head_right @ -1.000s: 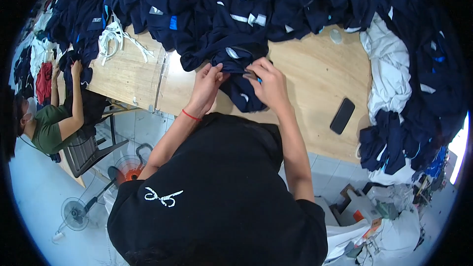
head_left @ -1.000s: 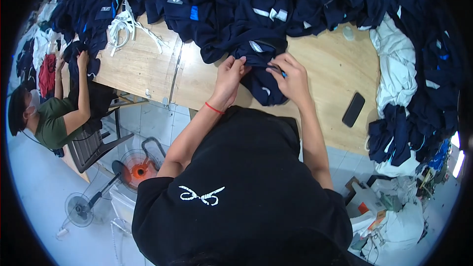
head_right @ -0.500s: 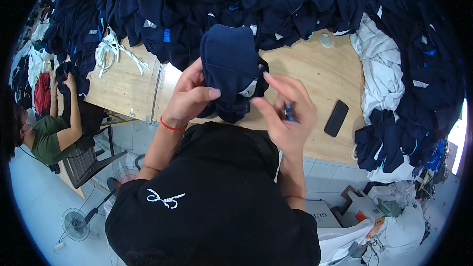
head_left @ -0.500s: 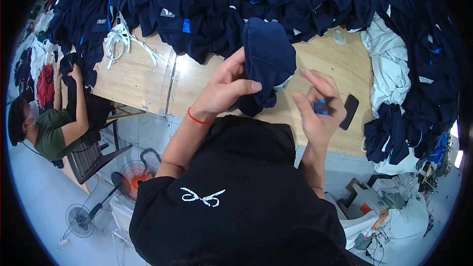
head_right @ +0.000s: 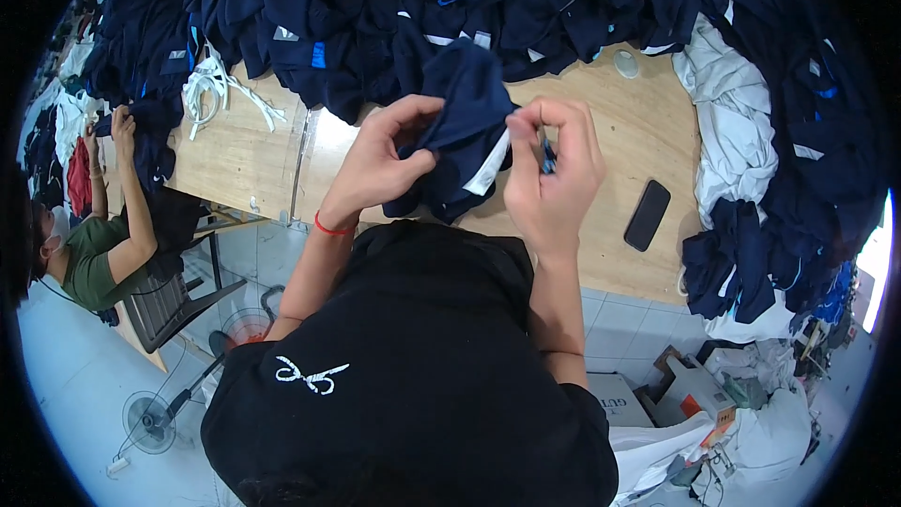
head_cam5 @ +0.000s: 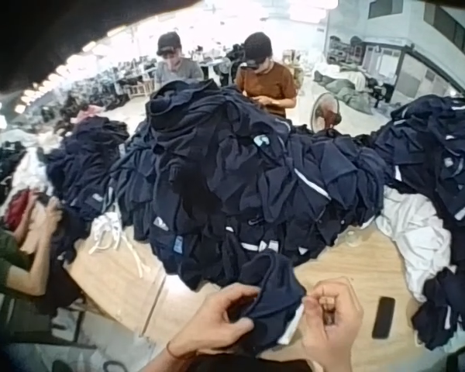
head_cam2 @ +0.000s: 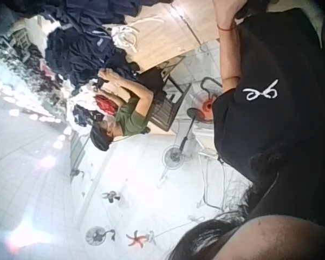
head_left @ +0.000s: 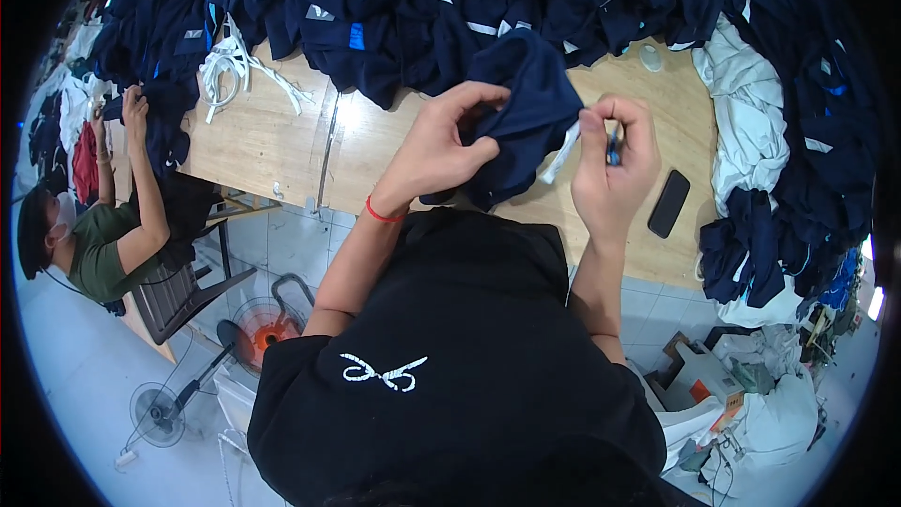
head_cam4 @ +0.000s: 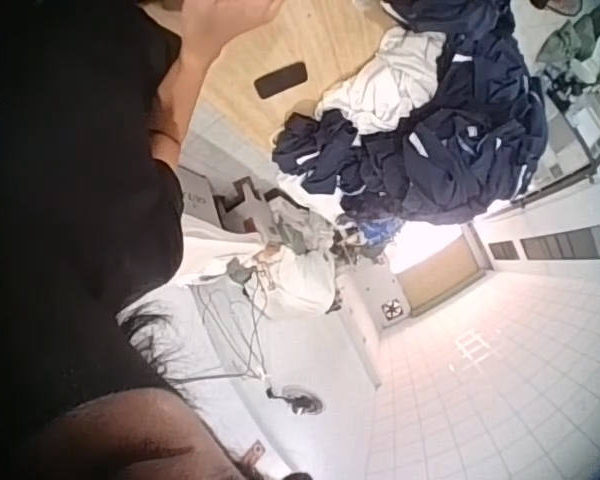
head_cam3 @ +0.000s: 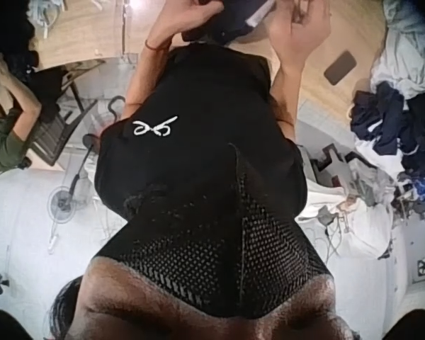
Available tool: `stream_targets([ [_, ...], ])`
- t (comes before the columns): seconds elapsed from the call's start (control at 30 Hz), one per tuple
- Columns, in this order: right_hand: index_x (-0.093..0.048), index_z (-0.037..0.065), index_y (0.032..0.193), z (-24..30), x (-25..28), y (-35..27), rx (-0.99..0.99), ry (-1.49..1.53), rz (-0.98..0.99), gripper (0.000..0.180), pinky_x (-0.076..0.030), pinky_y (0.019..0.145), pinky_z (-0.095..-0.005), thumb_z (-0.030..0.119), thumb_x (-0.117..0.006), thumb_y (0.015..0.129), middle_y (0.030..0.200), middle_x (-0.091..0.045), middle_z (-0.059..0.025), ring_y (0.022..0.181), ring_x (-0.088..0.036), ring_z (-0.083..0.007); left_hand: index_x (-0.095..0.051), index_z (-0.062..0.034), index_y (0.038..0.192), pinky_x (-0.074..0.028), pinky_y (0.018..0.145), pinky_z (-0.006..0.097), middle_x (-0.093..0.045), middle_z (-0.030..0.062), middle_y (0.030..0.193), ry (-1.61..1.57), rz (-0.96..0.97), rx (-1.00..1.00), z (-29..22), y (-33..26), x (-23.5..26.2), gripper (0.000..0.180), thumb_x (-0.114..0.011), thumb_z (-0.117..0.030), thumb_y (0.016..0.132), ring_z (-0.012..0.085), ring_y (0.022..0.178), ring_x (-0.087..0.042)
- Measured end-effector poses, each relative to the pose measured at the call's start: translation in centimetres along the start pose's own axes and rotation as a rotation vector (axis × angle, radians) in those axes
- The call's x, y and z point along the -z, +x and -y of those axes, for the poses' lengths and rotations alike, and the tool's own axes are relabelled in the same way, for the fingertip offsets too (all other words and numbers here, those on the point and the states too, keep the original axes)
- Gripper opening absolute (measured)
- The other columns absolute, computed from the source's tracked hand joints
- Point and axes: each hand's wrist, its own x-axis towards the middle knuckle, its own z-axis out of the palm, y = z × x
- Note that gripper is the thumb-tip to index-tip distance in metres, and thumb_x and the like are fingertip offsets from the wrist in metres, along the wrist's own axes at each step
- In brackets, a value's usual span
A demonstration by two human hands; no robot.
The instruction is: Trimming loose threads from navy blue garments using small snips in a factory setting.
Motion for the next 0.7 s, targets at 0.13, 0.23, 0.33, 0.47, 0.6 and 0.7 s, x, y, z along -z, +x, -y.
stream_targets([
  [0.13, -0.069, -0.002, 0.102, -3.5, -1.6, 0.9, -0.018, -0.14, -0.083, 0.008, -0.049, 0.071, -0.0274, 0.001, -0.073, 0.096, 0.087, -0.067, -0.0087, 0.075, -0.062, -0.0174, -0.065, 0.0021, 0.134, -0.055, 0.09, 0.027, -0.072, 0.0057, 0.117, -0.436, 0.162, 0.363, -0.7, 0.0, -0.1, 0.044, -0.062, 0.0, 0.09, 0.0139, 0.101, -0.068],
  [0.23, -0.074, -0.004, 0.108, -4.7, -0.7, -1.0, -0.199, -0.1, -0.056, 0.014, -0.049, 0.072, -0.0271, 0.006, -0.072, 0.099, 0.083, -0.072, -0.0064, 0.077, -0.063, -0.0122, -0.058, -0.0026, 0.146, -0.056, 0.101, 0.032, -0.07, 0.0074, 0.129, -0.877, 0.091, 0.295, -1.1, -0.9, 0.1, 0.049, -0.059, -0.001, 0.097, 0.0156, 0.116, -0.068],
  [0.33, -0.076, -0.004, 0.112, -1.9, 0.8, -2.7, -0.46, 0.219, 0.068, 0.017, -0.044, 0.069, -0.0227, 0.004, -0.074, 0.097, 0.093, -0.076, -0.0025, 0.075, -0.057, -0.0053, -0.037, -0.0086, 0.162, -0.053, 0.11, 0.043, -0.058, 0.0111, 0.148, -0.973, 0.066, 0.204, -1.4, -1.0, 1.3, 0.066, -0.054, 0.0, 0.098, 0.0236, 0.133, -0.061],
  [0.47, -0.074, -0.004, 0.117, -1.9, 0.6, -4.2, -0.377, 0.415, 0.277, 0.032, -0.038, 0.063, -0.0203, -0.006, -0.081, 0.086, 0.108, -0.07, -0.0021, 0.068, -0.045, -0.0007, -0.029, -0.0176, 0.165, -0.052, 0.109, 0.058, -0.05, 0.0149, 0.156, -1.063, 0.016, 0.078, -0.9, -0.6, 1.6, 0.071, -0.054, -0.006, 0.1, 0.0359, 0.138, -0.057],
  [0.6, -0.073, -0.004, 0.111, -4.0, -1.2, -5.5, -0.504, 0.417, 0.324, 0.028, -0.043, 0.066, -0.0203, -0.009, -0.081, 0.085, 0.107, -0.069, -0.003, 0.073, -0.055, -0.0018, -0.027, -0.0222, 0.165, -0.053, 0.106, 0.058, -0.05, 0.0143, 0.155, -1.217, -0.015, 0.054, -1.0, 0.2, 1.7, 0.069, -0.054, -0.017, 0.102, 0.0358, 0.141, -0.054],
  [0.7, -0.072, -0.004, 0.104, -5.6, -1.8, -5.8, -0.296, 0.36, 0.288, 0.02, -0.047, 0.069, -0.0224, -0.008, -0.081, 0.086, 0.101, -0.07, -0.0047, 0.076, -0.06, -0.006, -0.03, -0.0259, 0.164, -0.053, 0.106, 0.055, -0.05, 0.0113, 0.156, -1.359, 0.019, 0.053, 0.9, 0.5, 2.1, 0.067, -0.055, -0.017, 0.103, 0.0329, 0.141, -0.054],
])
